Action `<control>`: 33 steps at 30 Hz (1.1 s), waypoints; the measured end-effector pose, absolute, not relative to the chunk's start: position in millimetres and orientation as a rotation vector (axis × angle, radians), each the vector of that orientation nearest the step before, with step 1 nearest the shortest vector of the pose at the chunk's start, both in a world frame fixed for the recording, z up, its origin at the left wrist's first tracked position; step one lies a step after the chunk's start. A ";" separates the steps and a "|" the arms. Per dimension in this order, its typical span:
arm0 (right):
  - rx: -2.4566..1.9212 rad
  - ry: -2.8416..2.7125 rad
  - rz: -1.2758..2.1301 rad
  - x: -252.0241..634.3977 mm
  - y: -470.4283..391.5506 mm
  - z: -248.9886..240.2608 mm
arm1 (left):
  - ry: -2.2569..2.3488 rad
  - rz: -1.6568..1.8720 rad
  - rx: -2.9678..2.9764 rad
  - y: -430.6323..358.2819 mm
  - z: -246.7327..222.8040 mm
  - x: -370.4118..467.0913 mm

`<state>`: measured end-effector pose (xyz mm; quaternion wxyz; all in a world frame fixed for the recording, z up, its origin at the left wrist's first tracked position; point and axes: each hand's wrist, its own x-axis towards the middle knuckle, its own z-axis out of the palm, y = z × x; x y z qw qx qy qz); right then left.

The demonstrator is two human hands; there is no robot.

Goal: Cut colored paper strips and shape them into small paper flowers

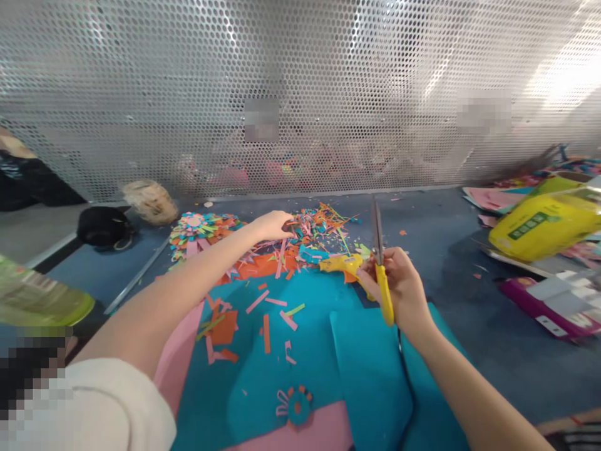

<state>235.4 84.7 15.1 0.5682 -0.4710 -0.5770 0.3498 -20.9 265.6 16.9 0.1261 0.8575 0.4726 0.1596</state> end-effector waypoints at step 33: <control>-1.092 -1.390 0.805 237.3 89.4 6.9 | 1.189 0.843 2.356 297.0 58.0 -15.7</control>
